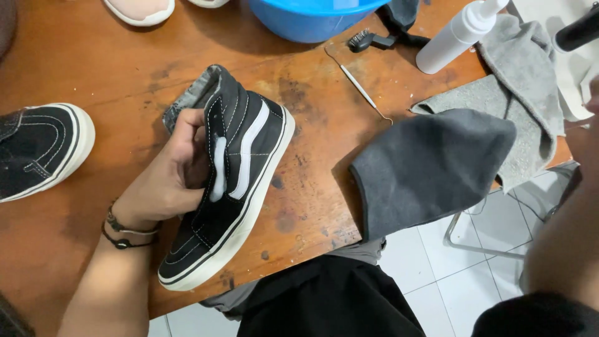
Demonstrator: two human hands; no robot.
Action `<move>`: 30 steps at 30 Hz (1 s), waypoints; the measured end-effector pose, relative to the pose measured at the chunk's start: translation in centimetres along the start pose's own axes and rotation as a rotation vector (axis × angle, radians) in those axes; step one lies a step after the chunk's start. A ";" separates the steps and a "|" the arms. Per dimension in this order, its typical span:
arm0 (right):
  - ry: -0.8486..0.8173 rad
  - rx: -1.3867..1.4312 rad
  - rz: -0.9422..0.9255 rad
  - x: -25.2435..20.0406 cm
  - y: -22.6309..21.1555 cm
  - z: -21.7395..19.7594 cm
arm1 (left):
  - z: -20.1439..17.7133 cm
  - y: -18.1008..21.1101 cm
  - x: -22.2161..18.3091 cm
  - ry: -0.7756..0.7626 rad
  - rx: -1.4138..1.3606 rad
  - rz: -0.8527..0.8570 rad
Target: Cleaning the upper part of a black high-top sneaker using cleaning solution, a brush, and a cloth.
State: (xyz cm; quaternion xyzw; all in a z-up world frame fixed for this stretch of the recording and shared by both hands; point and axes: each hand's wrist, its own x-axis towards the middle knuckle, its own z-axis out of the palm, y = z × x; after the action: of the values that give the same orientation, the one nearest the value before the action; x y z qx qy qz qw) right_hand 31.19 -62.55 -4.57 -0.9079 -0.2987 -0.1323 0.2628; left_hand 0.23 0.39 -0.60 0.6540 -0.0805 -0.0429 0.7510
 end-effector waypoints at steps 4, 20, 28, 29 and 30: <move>0.053 0.643 -0.267 4.4 -16.6 2.5 | -0.1 0.1 0.1 -0.005 0.035 0.027; -0.187 0.785 -0.102 6.3 -36.6 15.6 | 0.0 0.3 0.2 -0.075 -0.069 0.179; -0.278 0.830 -0.558 6.0 -41.0 13.6 | 0.4 1.1 0.1 -0.104 0.195 0.262; -0.285 0.833 -0.562 5.7 -41.2 13.8 | 0.5 1.4 0.0 -0.095 0.194 0.262; -0.235 0.824 -0.611 5.4 -41.4 13.9 | 0.8 1.7 -0.1 -0.080 0.222 0.247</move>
State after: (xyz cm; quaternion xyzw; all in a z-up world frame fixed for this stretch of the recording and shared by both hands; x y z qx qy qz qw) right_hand 11.27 -23.99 2.59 -0.6093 -0.6045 0.0282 0.5123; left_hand -0.09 -0.10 1.14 0.7159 -0.1944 0.0329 0.6698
